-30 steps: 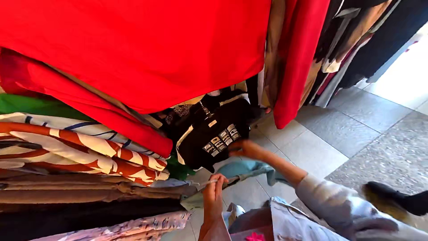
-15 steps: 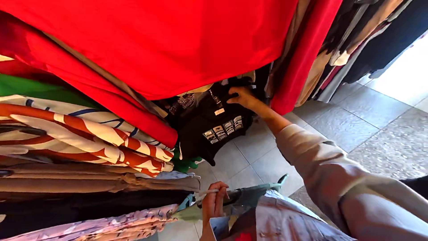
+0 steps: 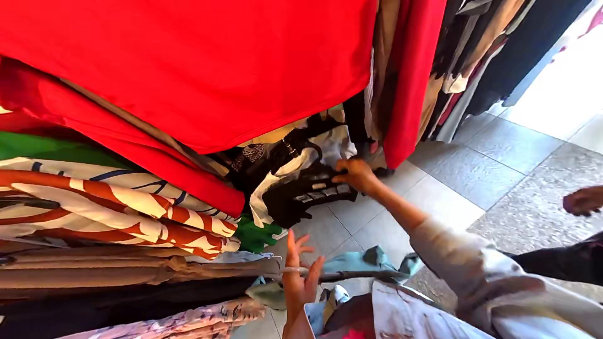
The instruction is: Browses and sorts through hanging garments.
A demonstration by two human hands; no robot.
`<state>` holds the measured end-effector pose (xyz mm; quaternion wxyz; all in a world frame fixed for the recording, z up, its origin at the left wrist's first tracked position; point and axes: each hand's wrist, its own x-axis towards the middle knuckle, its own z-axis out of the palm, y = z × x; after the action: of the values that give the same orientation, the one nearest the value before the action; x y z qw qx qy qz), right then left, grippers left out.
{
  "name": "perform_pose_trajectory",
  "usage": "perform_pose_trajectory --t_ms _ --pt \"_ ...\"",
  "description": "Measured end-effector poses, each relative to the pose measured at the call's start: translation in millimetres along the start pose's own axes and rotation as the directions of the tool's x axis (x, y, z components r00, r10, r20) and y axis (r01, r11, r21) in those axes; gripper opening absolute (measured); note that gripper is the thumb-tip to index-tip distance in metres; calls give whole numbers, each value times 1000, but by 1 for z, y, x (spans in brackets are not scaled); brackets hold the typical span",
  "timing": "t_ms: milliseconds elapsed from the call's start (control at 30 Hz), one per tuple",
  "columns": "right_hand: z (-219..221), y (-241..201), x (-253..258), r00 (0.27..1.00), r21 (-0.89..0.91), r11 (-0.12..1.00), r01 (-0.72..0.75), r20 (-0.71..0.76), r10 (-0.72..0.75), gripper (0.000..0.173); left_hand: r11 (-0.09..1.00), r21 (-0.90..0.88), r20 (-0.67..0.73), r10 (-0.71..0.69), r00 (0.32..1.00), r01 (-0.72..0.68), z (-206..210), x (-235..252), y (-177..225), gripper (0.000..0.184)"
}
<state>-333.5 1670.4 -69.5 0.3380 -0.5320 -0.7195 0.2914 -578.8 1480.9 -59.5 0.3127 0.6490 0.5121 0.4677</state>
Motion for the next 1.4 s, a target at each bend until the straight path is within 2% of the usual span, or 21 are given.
perform_pose_trajectory --t_ms 67,200,267,300,333,367,400,433,500,567,633,700,767,800,833,900,967,1133,1233,1300,1400 --pt "26 -1 -38 1000 29 999 21 -7 -21 18 997 76 -50 -10 999 14 3 5 -3 61" --pt "65 -24 -91 980 42 995 92 174 -98 16 980 179 -112 110 988 -89 16 11 -13 48" --pt "70 -39 -98 911 130 978 165 361 -202 19 976 193 -178 137 974 -102 19 11 -10 46" --pt "66 -44 -93 846 205 964 172 470 -250 23 979 181 -226 135 965 -95 18 9 -8 49" --pt "63 -46 -83 789 289 940 183 528 -316 28 984 153 -267 135 954 -96 16 8 -5 56" --pt "59 -44 -69 765 337 919 205 531 -365 30 989 106 -285 130 950 -103 13 8 -1 64" --pt "56 -41 -53 792 324 918 229 486 -369 31 992 74 -290 120 950 -103 10 7 3 70" --pt "55 -36 -33 860 266 929 256 376 -345 28 993 61 -289 112 951 -98 8 4 5 74" --pt "46 -26 15 965 109 981 158 195 -177 31 994 62 -267 102 958 -89 5 -4 5 78" --pt "34 -19 61 998 -14 997 69 -4 -70 42 994 65 -214 95 972 -83 1 -13 1 81" --pt "27 -11 95 990 -119 991 64 -118 -78 45 999 28 -191 36 981 -31 -2 -22 1 80" --pt "27 -4 116 989 -220 971 98 -89 -120 38 999 11 -199 -40 979 43 -6 -31 2 72" --pt "30 -3 127 988 -259 956 135 -42 -151 34 994 30 -233 -92 968 102 -9 -35 4 41" --pt "31 -4 128 986 -258 956 143 -47 -160 33 995 42 -242 -80 967 93 -10 -35 3 33" --pt "32 -6 128 982 -251 956 152 -72 -175 33 998 35 -247 -37 968 47 -10 -35 -1 42" --pt "35 -10 123 969 -249 955 163 -143 -203 36 998 -58 -196 -8 981 -3 -13 -35 -3 91" --pt "37 -10 121 960 -251 953 170 -178 -218 33 992 -122 -163 -13 987 -7 -12 -32 -2 110" --pt "31 -9 115 986 -235 959 158 -19 -167 27 984 -177 -114 -33 993 13 -6 -26 7 112" --pt "16 -15 109 982 -67 987 145 134 -135 23 974 -224 -119 -36 992 9 -5 -25 8 112" --pt "0 -16 107 980 36 986 164 104 -167 23 973 -233 -138 -34 990 1 -6 -24 7 112" --pt "-33 -20 94 987 15 989 150 58 -151 23 975 -224 -156 -37 987 1 -6 -24 7 108"
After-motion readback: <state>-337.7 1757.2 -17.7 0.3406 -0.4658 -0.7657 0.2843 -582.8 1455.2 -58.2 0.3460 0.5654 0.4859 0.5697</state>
